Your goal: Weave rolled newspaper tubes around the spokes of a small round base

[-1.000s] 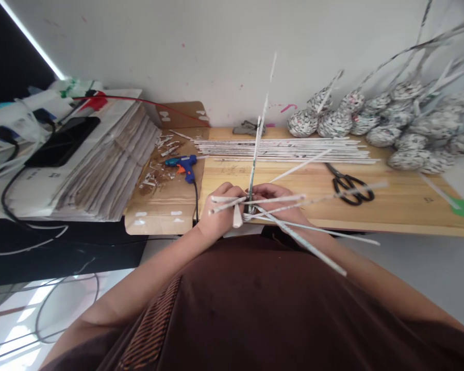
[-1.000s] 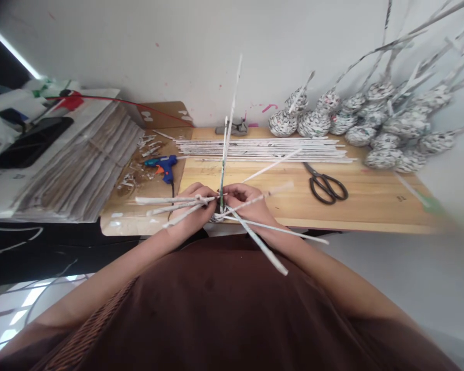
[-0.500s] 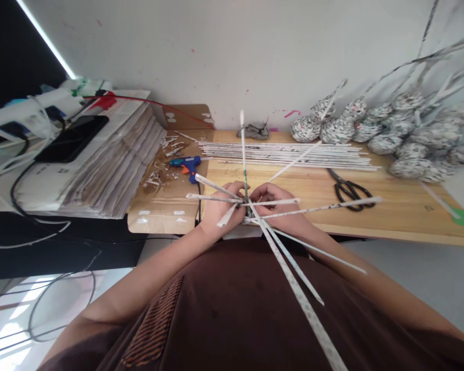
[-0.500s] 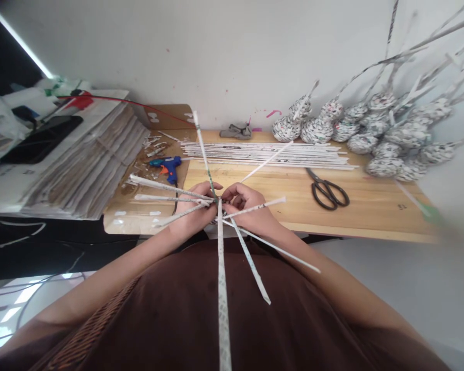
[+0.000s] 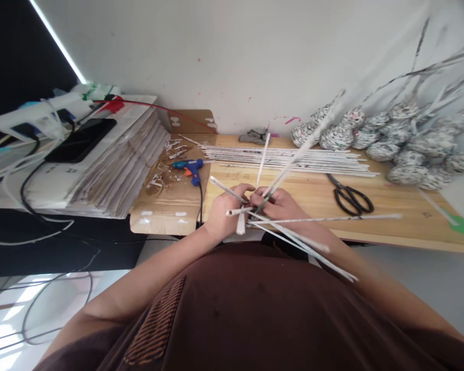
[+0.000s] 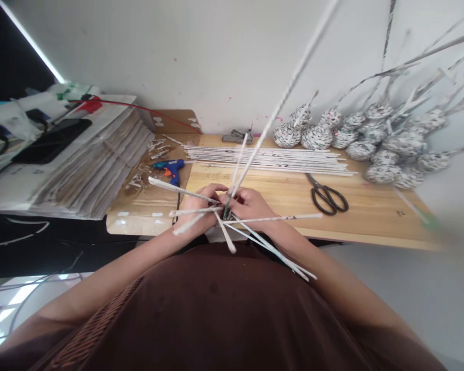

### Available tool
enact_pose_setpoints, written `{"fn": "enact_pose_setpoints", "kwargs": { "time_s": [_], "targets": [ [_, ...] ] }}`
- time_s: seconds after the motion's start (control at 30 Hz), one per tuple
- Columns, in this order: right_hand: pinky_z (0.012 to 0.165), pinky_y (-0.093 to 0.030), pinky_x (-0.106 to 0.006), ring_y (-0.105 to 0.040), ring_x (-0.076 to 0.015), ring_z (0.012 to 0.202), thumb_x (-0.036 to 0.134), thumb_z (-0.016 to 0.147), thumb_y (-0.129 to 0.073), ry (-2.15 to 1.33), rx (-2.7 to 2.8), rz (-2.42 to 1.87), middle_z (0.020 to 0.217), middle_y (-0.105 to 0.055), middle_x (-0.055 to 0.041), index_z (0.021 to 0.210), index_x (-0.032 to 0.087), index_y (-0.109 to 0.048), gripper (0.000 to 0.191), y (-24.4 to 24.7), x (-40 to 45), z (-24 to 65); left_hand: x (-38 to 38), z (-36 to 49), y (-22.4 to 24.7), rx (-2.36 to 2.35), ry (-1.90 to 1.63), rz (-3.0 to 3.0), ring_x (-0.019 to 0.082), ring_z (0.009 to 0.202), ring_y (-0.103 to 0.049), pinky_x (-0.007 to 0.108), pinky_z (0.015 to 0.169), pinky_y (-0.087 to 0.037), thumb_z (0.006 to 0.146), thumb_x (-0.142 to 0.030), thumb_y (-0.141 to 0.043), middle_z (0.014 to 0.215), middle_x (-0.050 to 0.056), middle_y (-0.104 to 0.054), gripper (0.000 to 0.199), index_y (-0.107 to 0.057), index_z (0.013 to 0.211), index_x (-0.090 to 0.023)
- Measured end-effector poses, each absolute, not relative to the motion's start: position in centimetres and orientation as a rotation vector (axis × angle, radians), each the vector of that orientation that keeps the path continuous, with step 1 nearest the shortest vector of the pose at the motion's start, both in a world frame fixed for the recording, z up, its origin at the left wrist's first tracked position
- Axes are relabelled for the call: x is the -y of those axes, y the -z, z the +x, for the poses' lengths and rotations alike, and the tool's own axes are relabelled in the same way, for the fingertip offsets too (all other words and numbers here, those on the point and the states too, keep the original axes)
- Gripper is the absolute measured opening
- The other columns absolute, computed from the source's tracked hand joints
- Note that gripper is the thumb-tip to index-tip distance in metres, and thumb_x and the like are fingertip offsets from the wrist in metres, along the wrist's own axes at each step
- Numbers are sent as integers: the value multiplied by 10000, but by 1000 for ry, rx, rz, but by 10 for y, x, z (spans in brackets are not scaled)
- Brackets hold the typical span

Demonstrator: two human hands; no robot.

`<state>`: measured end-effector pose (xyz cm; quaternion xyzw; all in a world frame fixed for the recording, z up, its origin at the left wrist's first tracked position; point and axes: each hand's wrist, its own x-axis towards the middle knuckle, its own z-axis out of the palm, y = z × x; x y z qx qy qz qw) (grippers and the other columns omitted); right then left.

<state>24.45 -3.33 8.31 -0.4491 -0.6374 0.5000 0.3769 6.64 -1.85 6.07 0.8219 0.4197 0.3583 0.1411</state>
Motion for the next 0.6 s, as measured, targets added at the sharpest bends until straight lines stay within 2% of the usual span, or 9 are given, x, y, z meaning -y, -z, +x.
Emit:
{"fn": "enact_pose_setpoints", "kwargs": {
  "time_s": [0.13, 0.3, 0.37, 0.47, 0.6],
  "targets": [
    [587, -467, -267, -585, -137, 621, 461, 689, -848, -1306, 1450, -1130, 730, -656, 8, 904, 192, -652, 396, -78, 34, 240, 17, 67, -62, -1237, -1019, 2367, 214, 762, -713, 299, 644, -552, 767, -156, -700, 852, 21, -745, 386, -623, 1135, -241],
    [648, -494, -266, -614, -138, 709, 353, 668, -876, -1280, 1587, -1075, 873, -681, -10, 1071, 199, -663, 481, -76, 40, 244, 15, 66, -62, -1222, -978, 2354, 211, 766, -719, 297, 655, -551, 758, -135, -703, 879, 29, -752, 393, -637, 1136, -219],
    [648, -494, -271, -617, -145, 711, 317, 719, -830, -1203, 1662, -1107, 882, -684, -14, 1094, 201, -677, 422, -76, 42, 245, 15, 66, -62, -1216, -997, 2357, 201, 786, -721, 286, 678, -549, 780, -133, -685, 892, 26, -755, 350, -647, 1117, -219],
    [713, -514, -304, -652, -175, 761, 252, 836, -682, -1010, 1730, -1152, 884, -710, -38, 1021, 202, -723, 196, -72, 45, 245, 16, 67, -62, -1240, -1043, 2339, 190, 810, -719, 277, 709, -543, 812, -110, -654, 891, 23, -757, 242, -666, 1032, -211],
    [817, -541, -345, -697, -214, 875, 236, 858, -627, -859, 1617, -1195, 965, -751, -62, 987, 209, -757, 185, -66, 47, 244, 17, 67, -61, -1251, -1084, 2366, 183, 751, -694, 278, 696, -527, 830, -112, -660, 771, 19, -723, 86, -667, 811, -195]
  ]
}}
